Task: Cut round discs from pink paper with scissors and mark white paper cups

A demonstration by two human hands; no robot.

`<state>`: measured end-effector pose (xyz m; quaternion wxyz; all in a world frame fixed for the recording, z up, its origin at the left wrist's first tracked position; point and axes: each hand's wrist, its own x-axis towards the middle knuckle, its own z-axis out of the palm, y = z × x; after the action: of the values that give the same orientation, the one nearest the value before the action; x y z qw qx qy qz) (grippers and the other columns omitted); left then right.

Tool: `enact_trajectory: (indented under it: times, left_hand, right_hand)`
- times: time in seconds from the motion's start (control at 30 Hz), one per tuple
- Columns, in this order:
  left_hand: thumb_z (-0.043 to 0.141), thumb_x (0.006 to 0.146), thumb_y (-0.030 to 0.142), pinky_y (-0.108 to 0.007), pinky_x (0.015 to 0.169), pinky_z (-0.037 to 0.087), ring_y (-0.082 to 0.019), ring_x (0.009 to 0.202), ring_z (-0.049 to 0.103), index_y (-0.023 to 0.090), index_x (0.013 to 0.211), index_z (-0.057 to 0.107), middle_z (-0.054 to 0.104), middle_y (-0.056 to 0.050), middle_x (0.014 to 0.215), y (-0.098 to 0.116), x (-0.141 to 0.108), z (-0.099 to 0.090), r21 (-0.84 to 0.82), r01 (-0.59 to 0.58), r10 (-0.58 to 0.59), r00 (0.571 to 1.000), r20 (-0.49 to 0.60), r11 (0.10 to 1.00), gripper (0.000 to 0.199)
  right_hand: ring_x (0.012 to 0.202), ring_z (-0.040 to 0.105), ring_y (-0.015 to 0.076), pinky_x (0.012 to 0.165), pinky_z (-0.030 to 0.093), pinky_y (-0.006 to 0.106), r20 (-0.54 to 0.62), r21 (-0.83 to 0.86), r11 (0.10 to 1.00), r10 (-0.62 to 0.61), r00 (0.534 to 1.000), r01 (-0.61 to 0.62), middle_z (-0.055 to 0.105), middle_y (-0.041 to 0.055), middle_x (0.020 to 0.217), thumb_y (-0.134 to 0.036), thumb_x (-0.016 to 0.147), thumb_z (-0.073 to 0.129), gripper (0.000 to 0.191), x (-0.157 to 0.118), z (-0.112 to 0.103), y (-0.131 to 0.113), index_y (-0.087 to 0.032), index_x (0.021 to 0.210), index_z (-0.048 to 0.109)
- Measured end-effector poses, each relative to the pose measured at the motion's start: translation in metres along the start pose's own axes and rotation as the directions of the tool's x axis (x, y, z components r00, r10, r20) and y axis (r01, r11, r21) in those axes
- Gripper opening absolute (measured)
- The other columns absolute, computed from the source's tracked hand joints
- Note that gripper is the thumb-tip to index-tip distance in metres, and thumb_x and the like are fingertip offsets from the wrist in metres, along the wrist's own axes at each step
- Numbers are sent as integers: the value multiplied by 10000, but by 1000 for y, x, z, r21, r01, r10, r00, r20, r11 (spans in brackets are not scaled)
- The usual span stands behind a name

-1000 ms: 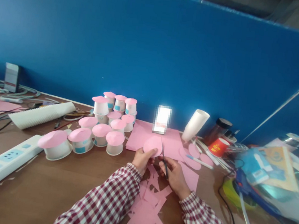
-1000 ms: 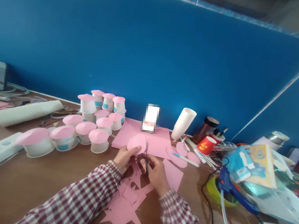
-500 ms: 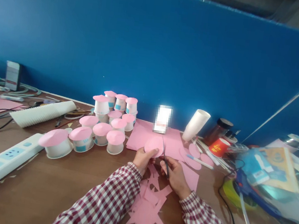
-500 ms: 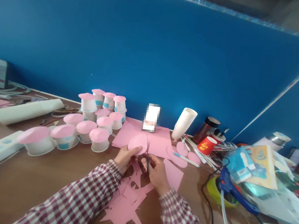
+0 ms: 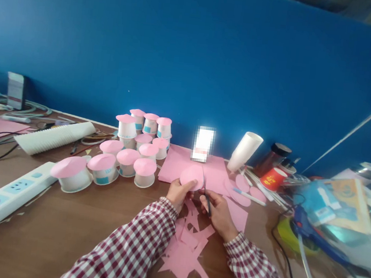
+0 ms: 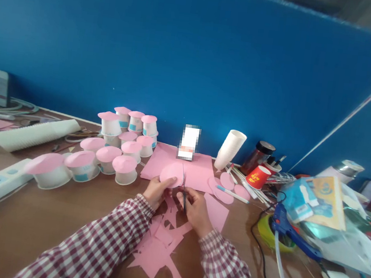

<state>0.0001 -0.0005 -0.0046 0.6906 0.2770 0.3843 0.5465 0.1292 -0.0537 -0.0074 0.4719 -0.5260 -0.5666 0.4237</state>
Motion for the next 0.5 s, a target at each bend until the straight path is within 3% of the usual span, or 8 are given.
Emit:
enact_trajectory:
  times: [0.5]
  left_hand:
    - [762,568,284,-199,381,374,-77,419,488,73,773,608,610,-47,589,-1,0,0,3,-12,12,1000,3,1000,332]
  right_hand:
    - [477,448,98,454,378,217,9,-53,998,-22,1000,22,501,-32,543,-451,797,568,360,-2,0,-7,-152,985,638]
